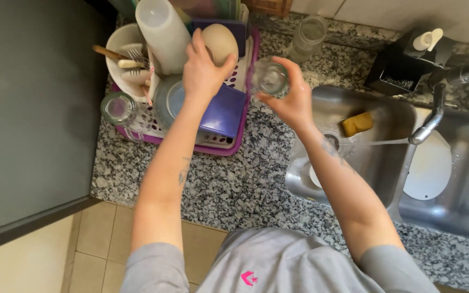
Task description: Washing and rinsing various kitchen items including a colander, kettle, and plates in a double sink.
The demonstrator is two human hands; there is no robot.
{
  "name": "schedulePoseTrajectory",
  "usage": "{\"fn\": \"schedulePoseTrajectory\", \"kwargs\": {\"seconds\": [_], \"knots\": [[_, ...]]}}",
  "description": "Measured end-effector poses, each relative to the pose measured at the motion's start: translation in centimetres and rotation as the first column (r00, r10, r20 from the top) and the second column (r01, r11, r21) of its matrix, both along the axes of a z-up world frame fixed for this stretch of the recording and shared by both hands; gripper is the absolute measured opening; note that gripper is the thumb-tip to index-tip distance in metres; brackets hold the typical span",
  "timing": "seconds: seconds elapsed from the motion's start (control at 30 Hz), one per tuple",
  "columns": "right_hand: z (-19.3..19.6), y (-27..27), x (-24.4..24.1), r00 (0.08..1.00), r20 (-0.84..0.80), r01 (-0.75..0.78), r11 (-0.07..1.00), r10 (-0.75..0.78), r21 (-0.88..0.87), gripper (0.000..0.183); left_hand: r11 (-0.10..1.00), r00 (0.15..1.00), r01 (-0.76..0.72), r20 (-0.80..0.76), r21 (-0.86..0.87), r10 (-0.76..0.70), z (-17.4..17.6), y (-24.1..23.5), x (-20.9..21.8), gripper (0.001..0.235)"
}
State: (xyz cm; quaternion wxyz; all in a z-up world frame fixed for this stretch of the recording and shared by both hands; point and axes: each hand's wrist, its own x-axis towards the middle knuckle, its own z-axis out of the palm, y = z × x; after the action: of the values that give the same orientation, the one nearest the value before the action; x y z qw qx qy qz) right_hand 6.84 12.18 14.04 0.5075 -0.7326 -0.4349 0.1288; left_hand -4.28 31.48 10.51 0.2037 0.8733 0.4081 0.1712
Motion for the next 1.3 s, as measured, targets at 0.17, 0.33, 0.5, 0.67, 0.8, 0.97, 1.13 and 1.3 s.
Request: {"fn": "schedulePoseTrajectory", "kwargs": {"seconds": [0.17, 0.33, 0.5, 0.67, 0.8, 0.97, 1.13, 1.3], "knots": [[-0.7, 5.0, 0.3, 0.996, -0.049, -0.084, 0.986, 0.077, -0.147, 0.071, 0.993, 0.960, -0.070, 0.263, -0.099, 0.094, 0.5, -0.9, -0.8, 0.079], [-1.8, 8.3, 0.7, 0.996, -0.062, -0.075, 0.969, 0.062, -0.236, 0.072, 0.984, 0.904, -0.074, 0.406, -0.163, 0.135, 5.3, -2.3, -2.4, 0.073], [-2.8, 10.9, 1.0, 0.994, -0.058, -0.110, 0.928, 0.095, -0.356, 0.078, 0.936, 0.855, -0.029, 0.476, -0.351, 0.205, 6.9, -2.9, -3.9, 0.074], [-4.9, 11.8, 1.3, 0.987, 0.117, -0.078, 0.971, 0.106, -0.226, 0.075, 0.926, 0.885, -0.053, 0.412, -0.374, 0.217, 6.1, -2.3, -5.0, 0.076], [-4.4, 11.3, 1.0, 0.975, 0.100, -0.181, 0.969, 0.199, -0.170, 0.068, 0.926, 0.880, -0.008, 0.438, -0.377, 0.186, 7.0, -2.7, -5.1, 0.068], [-7.0, 11.3, 1.0, 0.964, 0.178, -0.183, 0.979, 0.196, -0.085, 0.074, 0.958, 0.943, 0.027, 0.325, -0.285, 0.070, 6.9, -2.8, -5.0, 0.073], [-5.5, 8.7, 0.6, 0.977, 0.110, -0.176, 0.983, 0.182, -0.055, 0.081, 0.991, 0.953, 0.130, 0.279, -0.022, -0.119, 5.8, -2.3, -4.4, 0.075], [-3.3, 3.2, -0.5, 0.991, 0.083, -0.107, 0.994, 0.107, -0.005, 0.043, 0.953, 0.976, 0.157, 0.186, -0.260, -0.110, 4.2, -0.9, -2.6, 0.054]]}}
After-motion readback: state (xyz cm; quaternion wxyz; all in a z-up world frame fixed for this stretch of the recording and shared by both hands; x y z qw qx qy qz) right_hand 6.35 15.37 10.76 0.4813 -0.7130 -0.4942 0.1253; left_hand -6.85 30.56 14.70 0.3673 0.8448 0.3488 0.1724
